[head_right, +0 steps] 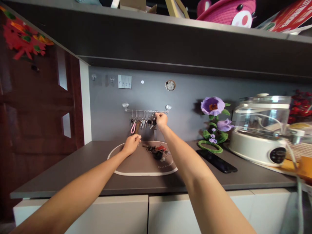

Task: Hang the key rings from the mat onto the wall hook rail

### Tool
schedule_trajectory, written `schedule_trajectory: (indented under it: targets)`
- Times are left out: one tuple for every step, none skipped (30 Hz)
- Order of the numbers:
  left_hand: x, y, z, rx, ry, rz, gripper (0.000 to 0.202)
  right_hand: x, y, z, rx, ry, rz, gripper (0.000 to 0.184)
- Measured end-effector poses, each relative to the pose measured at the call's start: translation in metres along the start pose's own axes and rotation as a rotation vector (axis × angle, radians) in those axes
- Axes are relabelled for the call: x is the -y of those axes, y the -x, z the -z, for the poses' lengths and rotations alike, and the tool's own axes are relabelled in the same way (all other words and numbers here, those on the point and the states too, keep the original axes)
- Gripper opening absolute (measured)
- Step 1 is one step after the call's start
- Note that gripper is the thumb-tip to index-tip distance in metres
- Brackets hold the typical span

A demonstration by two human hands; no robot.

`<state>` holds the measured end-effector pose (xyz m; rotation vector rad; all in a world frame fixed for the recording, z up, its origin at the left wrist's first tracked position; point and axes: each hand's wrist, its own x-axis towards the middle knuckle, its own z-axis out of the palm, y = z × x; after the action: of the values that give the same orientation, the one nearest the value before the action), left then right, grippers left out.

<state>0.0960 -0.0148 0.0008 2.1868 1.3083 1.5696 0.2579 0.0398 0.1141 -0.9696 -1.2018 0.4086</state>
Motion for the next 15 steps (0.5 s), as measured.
schedule_trajectory:
  targets:
    - [0.000,0.000,0.000,-0.004,0.001,0.002,0.027,-0.003,-0.003,-0.002,-0.023,0.030,0.004,0.019]
    - [0.000,0.000,0.000,-0.006,0.001,0.003,0.027,-0.005,-0.006,-0.005,-0.042,0.056,0.006,0.019]
    - [-0.001,0.000,0.000,-0.005,0.000,0.003,0.027,-0.007,-0.008,-0.007,-0.057,0.079,0.006,0.019]
    - [-0.001,0.000,0.000,-0.004,-0.001,0.002,0.027,-0.009,-0.009,-0.009,-0.069,0.100,0.006,0.019]
    - [-0.002,0.000,0.000,-0.002,-0.003,0.001,0.027,-0.011,-0.010,-0.010,-0.077,0.122,0.005,0.019]
    - [-0.002,0.000,0.000,-0.001,-0.005,-0.001,0.027,-0.013,-0.011,-0.012,-0.083,0.143,0.003,0.019]
    - [-0.002,0.000,0.000,-0.001,-0.009,-0.003,0.027,-0.014,-0.011,-0.014,-0.089,0.160,0.002,0.019]
    - [-0.002,0.000,0.000,-0.001,-0.013,-0.003,0.027,-0.016,-0.011,-0.016,-0.093,0.175,0.000,0.020]
    - [-0.002,0.000,0.000,0.000,-0.017,-0.005,0.027,-0.017,-0.011,-0.017,-0.098,0.188,-0.003,0.020]
    - [-0.002,0.000,0.000,0.003,-0.020,-0.005,0.027,-0.018,-0.012,-0.019,-0.104,0.197,-0.007,0.020]
    - [-0.001,-0.001,-0.001,0.005,-0.022,-0.006,0.027,-0.020,-0.012,-0.020,-0.110,0.204,-0.011,0.020]
    - [-0.001,-0.001,-0.001,0.007,-0.022,-0.005,0.027,-0.021,-0.012,-0.021,-0.117,0.210,-0.014,0.020]
    - [-0.001,-0.001,-0.001,0.009,-0.022,-0.005,0.027,-0.022,-0.012,-0.022,-0.123,0.215,-0.016,0.019]
    - [-0.001,-0.001,-0.001,0.010,-0.021,-0.005,0.027,-0.022,-0.012,-0.023,-0.130,0.219,-0.019,0.019]
    - [-0.001,-0.001,-0.001,0.011,-0.021,-0.005,0.027,-0.023,-0.012,-0.023,-0.135,0.220,-0.022,0.019]
